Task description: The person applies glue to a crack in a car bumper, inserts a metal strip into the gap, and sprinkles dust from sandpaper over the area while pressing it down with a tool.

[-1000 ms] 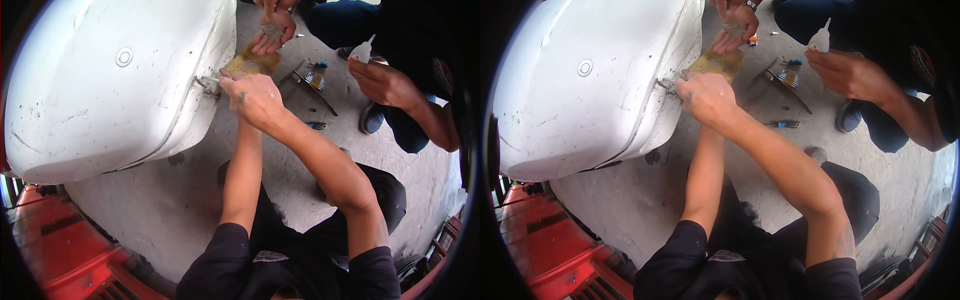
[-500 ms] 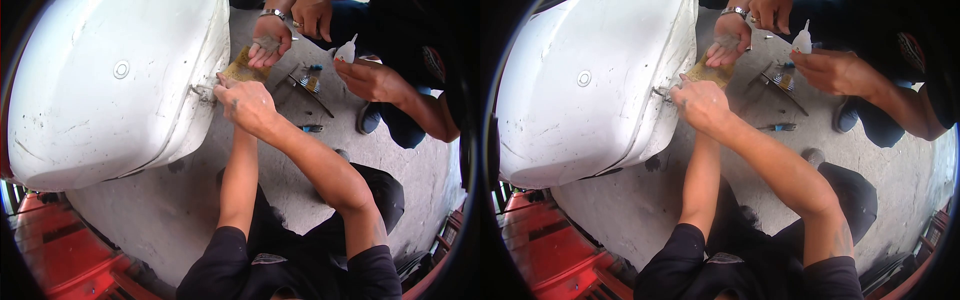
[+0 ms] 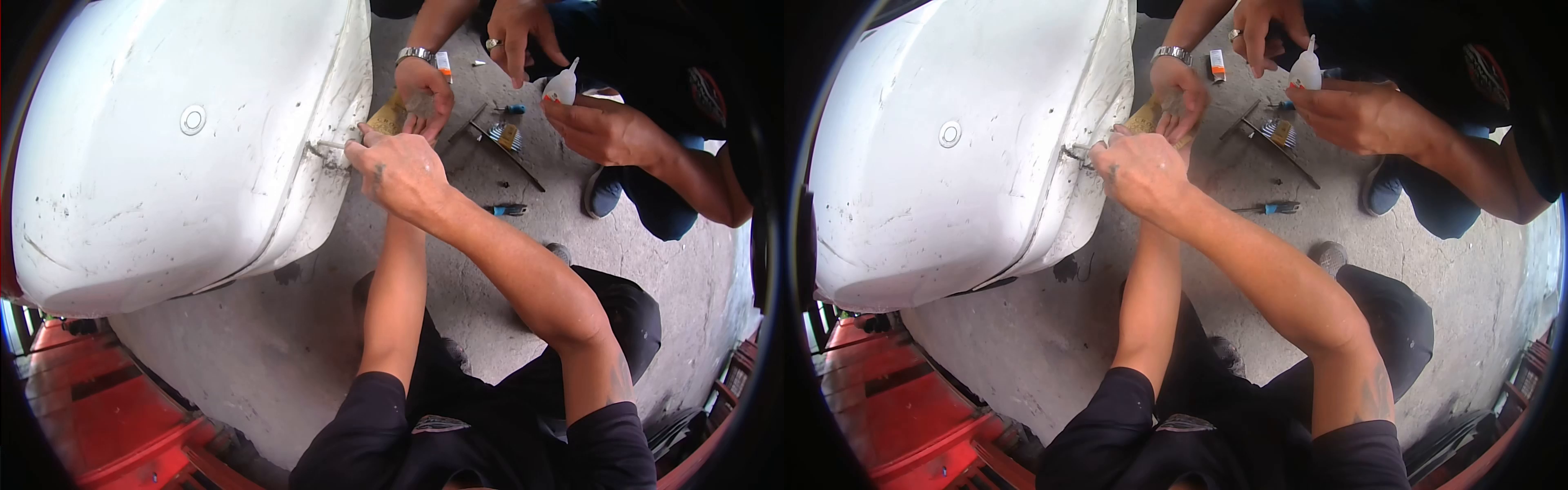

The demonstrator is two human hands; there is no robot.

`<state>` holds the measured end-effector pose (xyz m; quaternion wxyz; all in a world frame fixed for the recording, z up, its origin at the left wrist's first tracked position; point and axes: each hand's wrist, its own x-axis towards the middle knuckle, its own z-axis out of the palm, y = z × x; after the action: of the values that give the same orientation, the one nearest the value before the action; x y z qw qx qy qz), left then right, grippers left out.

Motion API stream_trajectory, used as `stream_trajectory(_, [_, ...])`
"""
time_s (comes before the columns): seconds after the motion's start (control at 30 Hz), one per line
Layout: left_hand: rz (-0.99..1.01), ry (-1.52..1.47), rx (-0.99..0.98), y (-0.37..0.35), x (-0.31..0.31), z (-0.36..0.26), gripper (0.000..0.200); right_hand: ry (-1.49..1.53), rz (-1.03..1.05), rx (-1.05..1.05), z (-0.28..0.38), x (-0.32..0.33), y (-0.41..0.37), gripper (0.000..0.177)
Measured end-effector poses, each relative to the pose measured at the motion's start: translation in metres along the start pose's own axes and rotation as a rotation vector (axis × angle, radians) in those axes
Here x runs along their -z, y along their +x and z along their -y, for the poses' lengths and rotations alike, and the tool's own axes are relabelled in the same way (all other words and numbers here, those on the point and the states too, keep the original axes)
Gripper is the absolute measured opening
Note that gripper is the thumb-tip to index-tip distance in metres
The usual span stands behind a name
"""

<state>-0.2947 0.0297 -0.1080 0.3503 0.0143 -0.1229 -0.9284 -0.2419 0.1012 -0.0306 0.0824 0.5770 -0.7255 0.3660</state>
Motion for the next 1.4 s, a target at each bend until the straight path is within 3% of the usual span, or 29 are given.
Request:
stream_trajectory(0.63, [0.000, 0.027, -0.063, -0.056, 0.028, -0.024, 0.070, 0.025, 0.137, -0.038, 0.003, 0.005, 0.002, 0.009])
stream_trajectory(0.97, [-0.018, 0.071, -0.170, -0.109, 0.042, -0.067, 0.071, -0.061, 0.230, -0.065, 0.005, 0.018, 0.010, 0.027])
stream_trajectory(1.07, [-0.069, 0.064, -0.206, -0.120, 0.037, -0.078, 0.080, -0.021, 0.186, -0.023, -0.001, 0.014, 0.010, 0.030])
stream_trajectory(1.1, [-0.080, 0.083, -0.224, -0.122, 0.036, -0.080, 0.081, -0.019, 0.189, -0.021, -0.003, 0.012, 0.010, 0.030])
stream_trajectory(1.17, [-0.096, 0.102, -0.249, -0.127, 0.027, -0.084, 0.083, 0.013, 0.110, -0.002, -0.002, 0.010, 0.011, 0.012])
stream_trajectory(1.4, [-0.114, 0.142, -0.266, -0.143, 0.010, -0.089, 0.080, 0.037, 0.114, -0.007, 0.002, 0.014, 0.011, 0.013])
